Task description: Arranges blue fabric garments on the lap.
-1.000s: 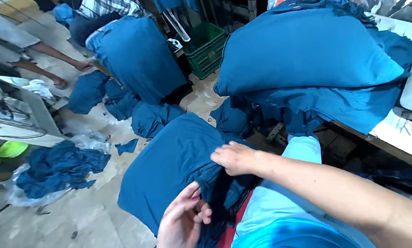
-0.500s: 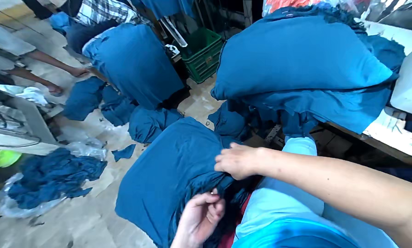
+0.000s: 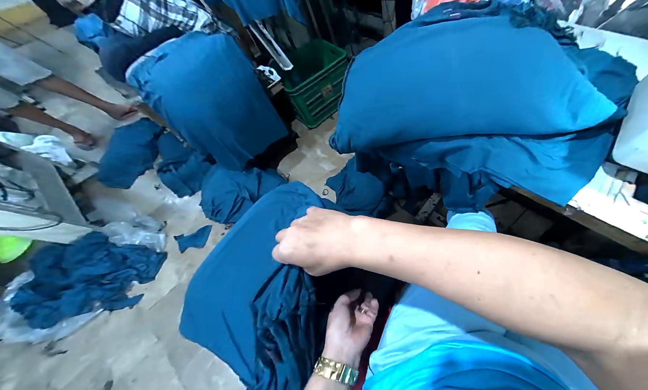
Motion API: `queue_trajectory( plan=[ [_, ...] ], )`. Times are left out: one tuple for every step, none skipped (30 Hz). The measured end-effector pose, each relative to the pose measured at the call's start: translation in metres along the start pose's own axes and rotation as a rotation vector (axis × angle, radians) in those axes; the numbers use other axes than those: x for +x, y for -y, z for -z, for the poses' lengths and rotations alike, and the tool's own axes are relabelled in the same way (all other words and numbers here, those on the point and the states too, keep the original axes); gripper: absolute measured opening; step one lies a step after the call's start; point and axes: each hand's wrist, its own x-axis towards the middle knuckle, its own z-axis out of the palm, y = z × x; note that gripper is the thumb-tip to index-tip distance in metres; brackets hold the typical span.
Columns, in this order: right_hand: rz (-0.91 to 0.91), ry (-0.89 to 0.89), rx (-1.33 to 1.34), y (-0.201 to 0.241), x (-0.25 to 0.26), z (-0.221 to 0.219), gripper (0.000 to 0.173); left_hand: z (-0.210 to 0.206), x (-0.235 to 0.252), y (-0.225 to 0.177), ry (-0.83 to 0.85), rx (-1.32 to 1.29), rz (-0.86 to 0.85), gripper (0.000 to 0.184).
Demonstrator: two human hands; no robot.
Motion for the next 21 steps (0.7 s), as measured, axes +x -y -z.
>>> queue_trajectory(
  plan=[
    [0.0, 0.0, -0.004, -0.004, -0.005, -0.002, 0.02, -0.006, -0.002, -0.003, 0.057, 0.161, 0.004, 0.008],
    [0.006, -0.012, -0.006, -0.01, -0.011, -0.007, 0.019, -0.006, -0.007, -0.008, 0.144, 0.312, -0.015, 0.016],
    [0.009, -0.026, -0.005, -0.017, -0.018, -0.016, 0.018, -0.003, -0.015, -0.015, 0.22, 0.39, -0.037, 0.024],
    [0.0, -0.023, 0.007, -0.023, -0.026, -0.027, 0.017, 0.003, -0.023, -0.024, 0.275, 0.383, -0.04, 0.023],
    [-0.039, 0.01, 0.035, -0.027, -0.035, -0.039, 0.02, 0.01, -0.028, -0.034, 0.328, 0.322, -0.032, 0.017],
    [-0.114, 0.076, 0.093, -0.027, -0.044, -0.052, 0.03, 0.017, -0.03, -0.045, 0.391, 0.239, -0.021, 0.021],
    [-0.21, 0.144, 0.182, -0.024, -0.051, -0.064, 0.047, 0.024, -0.029, -0.054, 0.47, 0.177, -0.012, 0.023],
    [-0.285, 0.173, 0.281, -0.021, -0.055, -0.076, 0.06, 0.028, -0.028, -0.06, 0.531, 0.139, -0.016, 0.022],
    [-0.323, 0.149, 0.33, -0.02, -0.054, -0.086, 0.063, 0.031, -0.028, -0.064, 0.568, 0.113, -0.033, 0.021],
    [-0.321, 0.075, 0.326, -0.02, -0.05, -0.093, 0.058, 0.032, -0.03, -0.065, 0.581, 0.095, -0.069, 0.02],
    [-0.286, -0.009, 0.284, -0.023, -0.043, -0.094, 0.047, 0.035, -0.034, -0.065, 0.578, 0.081, -0.129, 0.023],
    [-0.234, -0.081, 0.221, -0.025, -0.034, -0.09, 0.037, 0.04, -0.041, -0.06, 0.552, 0.072, -0.216, 0.028],
    [-0.179, -0.128, 0.161, -0.026, -0.025, -0.08, 0.03, 0.046, -0.05, -0.051, 0.5, 0.086, -0.319, 0.035],
    [-0.125, -0.155, 0.112, -0.025, -0.017, -0.067, 0.026, 0.053, -0.055, -0.038, 0.427, 0.092, -0.386, 0.039],
    [-0.08, -0.172, 0.077, -0.022, -0.009, -0.054, 0.025, 0.056, -0.055, -0.024, 0.323, 0.052, -0.386, 0.039],
    [-0.047, -0.172, 0.055, -0.018, -0.003, -0.04, 0.024, 0.053, -0.05, -0.011, 0.192, 0.022, -0.332, 0.033],
    [-0.026, -0.155, 0.041, -0.013, 0.002, -0.029, 0.023, 0.046, -0.039, -0.001, 0.1, -0.012, -0.247, 0.027],
    [-0.01, -0.14, 0.028, -0.008, 0.006, -0.023, 0.021, 0.035, -0.025, 0.004, 0.046, -0.035, -0.15, 0.02],
    [0.002, -0.123, 0.012, -0.004, 0.008, -0.019, 0.02, 0.022, -0.013, 0.005, 0.008, -0.021, -0.059, 0.012],
    [0.009, -0.106, 0.001, -0.002, 0.007, -0.017, 0.019, 0.011, -0.006, 0.003, -0.002, 0.04, 0.007, 0.008],
    [0.01, -0.096, -0.002, -0.004, 0.003, -0.016, 0.019, 0.003, -0.005, -0.001, 0.022, 0.131, 0.039, 0.007]
  ],
)
